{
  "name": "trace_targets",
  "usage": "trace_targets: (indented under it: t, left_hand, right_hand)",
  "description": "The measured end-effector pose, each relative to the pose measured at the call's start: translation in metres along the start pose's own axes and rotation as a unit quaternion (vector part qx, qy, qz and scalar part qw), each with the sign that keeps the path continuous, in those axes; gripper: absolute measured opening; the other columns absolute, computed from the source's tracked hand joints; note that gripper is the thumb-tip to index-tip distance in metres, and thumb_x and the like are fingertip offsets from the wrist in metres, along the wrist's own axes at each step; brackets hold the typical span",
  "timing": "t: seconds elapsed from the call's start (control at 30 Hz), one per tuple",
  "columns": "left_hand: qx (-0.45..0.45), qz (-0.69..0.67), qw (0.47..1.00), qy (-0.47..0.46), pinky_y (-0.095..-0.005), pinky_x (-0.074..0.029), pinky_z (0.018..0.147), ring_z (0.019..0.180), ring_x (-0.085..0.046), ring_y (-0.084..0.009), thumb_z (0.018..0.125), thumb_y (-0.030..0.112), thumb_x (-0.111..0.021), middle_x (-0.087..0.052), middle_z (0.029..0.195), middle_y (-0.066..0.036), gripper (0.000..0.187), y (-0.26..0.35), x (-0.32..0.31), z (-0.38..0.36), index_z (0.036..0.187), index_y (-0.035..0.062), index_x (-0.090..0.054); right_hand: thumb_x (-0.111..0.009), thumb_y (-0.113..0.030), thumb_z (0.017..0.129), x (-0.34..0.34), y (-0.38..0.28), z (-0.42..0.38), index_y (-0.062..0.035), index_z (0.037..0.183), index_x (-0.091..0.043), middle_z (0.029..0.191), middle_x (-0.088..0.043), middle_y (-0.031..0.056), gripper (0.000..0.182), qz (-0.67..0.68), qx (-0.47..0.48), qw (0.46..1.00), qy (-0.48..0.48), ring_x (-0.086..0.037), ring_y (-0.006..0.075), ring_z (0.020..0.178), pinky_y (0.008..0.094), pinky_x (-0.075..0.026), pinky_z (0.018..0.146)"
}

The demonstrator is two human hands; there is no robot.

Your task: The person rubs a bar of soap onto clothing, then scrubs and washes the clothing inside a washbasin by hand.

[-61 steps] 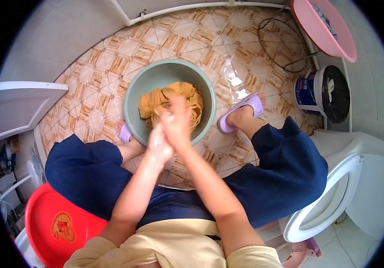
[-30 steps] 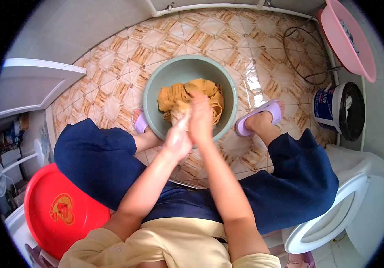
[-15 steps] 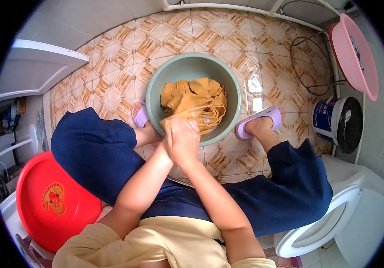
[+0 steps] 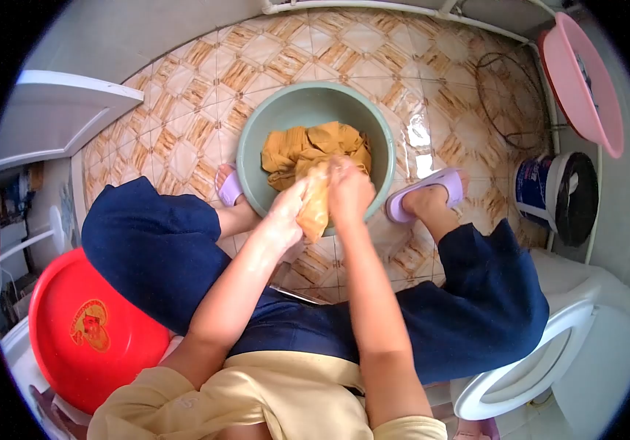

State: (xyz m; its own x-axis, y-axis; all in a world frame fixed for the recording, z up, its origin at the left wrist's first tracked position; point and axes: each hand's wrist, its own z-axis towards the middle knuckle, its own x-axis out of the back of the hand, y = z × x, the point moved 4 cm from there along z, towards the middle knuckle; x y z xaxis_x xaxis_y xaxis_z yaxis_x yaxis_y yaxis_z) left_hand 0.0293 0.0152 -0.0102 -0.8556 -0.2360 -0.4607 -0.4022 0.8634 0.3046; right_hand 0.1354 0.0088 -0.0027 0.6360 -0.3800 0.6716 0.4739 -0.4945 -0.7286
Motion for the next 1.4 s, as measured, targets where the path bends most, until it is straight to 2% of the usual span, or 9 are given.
trace_targets:
  t: [0.17,0.33,0.6,0.83,1.03,1.17,1.23,1.3,1.4]
  left_hand:
    - [-0.142,0.011,0.980,-0.139,-0.0401,-0.046,0.093,0.116,-0.051,-0.0239,0.084,0.012,-0.056,-0.053,0.123,-0.011,0.050,0.058,-0.012,-0.016,0.131,0.0041,-0.041]
    - [-0.248,-0.071,0.939,-0.226,-0.0334,-0.048,0.089,0.105,-0.057,-0.0214,0.079,0.000,-0.060,-0.053,0.121,-0.014,0.064,0.082,-0.027,-0.046,0.139,-0.0004,-0.036]
    - [-0.416,0.200,0.887,-0.016,-0.0218,-0.048,0.072,0.082,-0.059,-0.0093,0.081,-0.001,-0.067,-0.061,0.094,-0.004,0.035,0.087,-0.013,-0.040,0.114,-0.0026,-0.057]
    - [-0.462,0.510,0.717,0.111,-0.0222,-0.047,0.065,0.074,-0.057,-0.0083,0.085,0.003,-0.063,-0.064,0.091,-0.004,0.025,0.102,-0.002,-0.046,0.109,0.0007,-0.060]
    - [-0.584,0.368,0.717,0.098,-0.0303,-0.043,0.080,0.087,-0.055,-0.0191,0.097,0.017,-0.046,-0.057,0.095,-0.012,0.022,0.112,-0.001,-0.051,0.100,-0.0028,-0.054]
    - [-0.575,0.282,0.766,0.062,-0.0326,-0.041,0.085,0.092,-0.053,-0.0205,0.101,0.022,-0.038,-0.056,0.098,-0.011,0.027,0.092,0.004,-0.030,0.109,-0.0005,-0.050]
    - [-0.369,0.026,0.928,0.044,-0.0287,-0.047,0.078,0.085,-0.056,-0.0173,0.100,0.031,-0.042,-0.056,0.098,-0.008,0.034,0.065,0.001,-0.012,0.118,0.0028,-0.048]
    - [-0.047,-0.092,0.990,-0.092,-0.0291,-0.049,0.069,0.080,-0.057,-0.0154,0.097,0.033,-0.048,-0.059,0.092,-0.005,0.036,0.029,0.001,0.004,0.115,0.0033,-0.050]
    - [-0.024,-0.022,0.995,-0.092,-0.0289,-0.051,0.070,0.080,-0.058,-0.0151,0.096,0.033,-0.050,-0.060,0.093,-0.005,0.034,-0.005,0.015,0.006,0.116,0.0052,-0.052]
  right_hand:
    - [-0.045,-0.019,0.096,0.027,0.022,0.023,0.0000,0.119,-0.056,0.119,-0.058,0.0108,0.032,0.450,-0.049,0.892,-0.002,-0.057,0.0204,0.103,0.0343,-0.046,0.088]
    - [-0.052,-0.010,0.091,0.062,-0.038,0.015,-0.0007,0.128,-0.045,0.126,-0.049,0.0138,0.039,0.586,-0.056,0.783,-0.200,-0.054,0.0200,0.108,0.0348,-0.048,0.092]
    - [-0.062,-0.007,0.087,0.072,-0.048,0.004,-0.0003,0.095,-0.057,0.087,-0.061,0.0071,0.012,0.411,-0.024,0.894,-0.175,-0.059,0.0102,0.073,0.0235,-0.053,0.056]
    - [-0.060,-0.013,0.084,0.101,-0.020,0.018,-0.0009,0.075,-0.055,0.097,-0.064,0.0128,0.016,-0.005,0.052,0.992,0.113,-0.058,0.0300,0.089,0.0371,-0.043,0.081]
    - [-0.049,-0.014,0.090,0.092,0.009,0.039,-0.0047,0.081,-0.051,0.119,-0.058,0.0139,0.013,0.472,0.038,0.880,0.028,-0.053,0.0227,0.110,0.0355,-0.039,0.096]
    - [-0.046,-0.030,0.095,0.053,-0.007,0.018,-0.0041,0.107,-0.052,0.107,-0.058,0.0112,0.029,0.636,-0.166,0.754,-0.021,-0.058,0.0213,0.098,0.0346,-0.047,0.086]
    - [-0.040,-0.034,0.097,0.029,-0.015,-0.009,0.0000,0.099,-0.054,0.100,-0.058,0.0128,0.037,0.265,-0.051,0.962,-0.039,-0.057,0.0268,0.091,0.0374,-0.045,0.084]
    - [-0.051,-0.024,0.092,0.004,-0.062,-0.057,-0.0012,0.088,-0.050,0.081,-0.059,0.0188,0.023,0.278,0.029,0.958,-0.059,-0.061,0.0306,0.083,0.0433,-0.045,0.074]
    - [-0.057,-0.021,0.086,-0.001,-0.052,-0.041,-0.0032,0.090,-0.049,0.070,-0.059,0.0206,0.020,0.094,0.050,0.994,0.015,-0.060,0.0383,0.069,0.0470,-0.046,0.065]
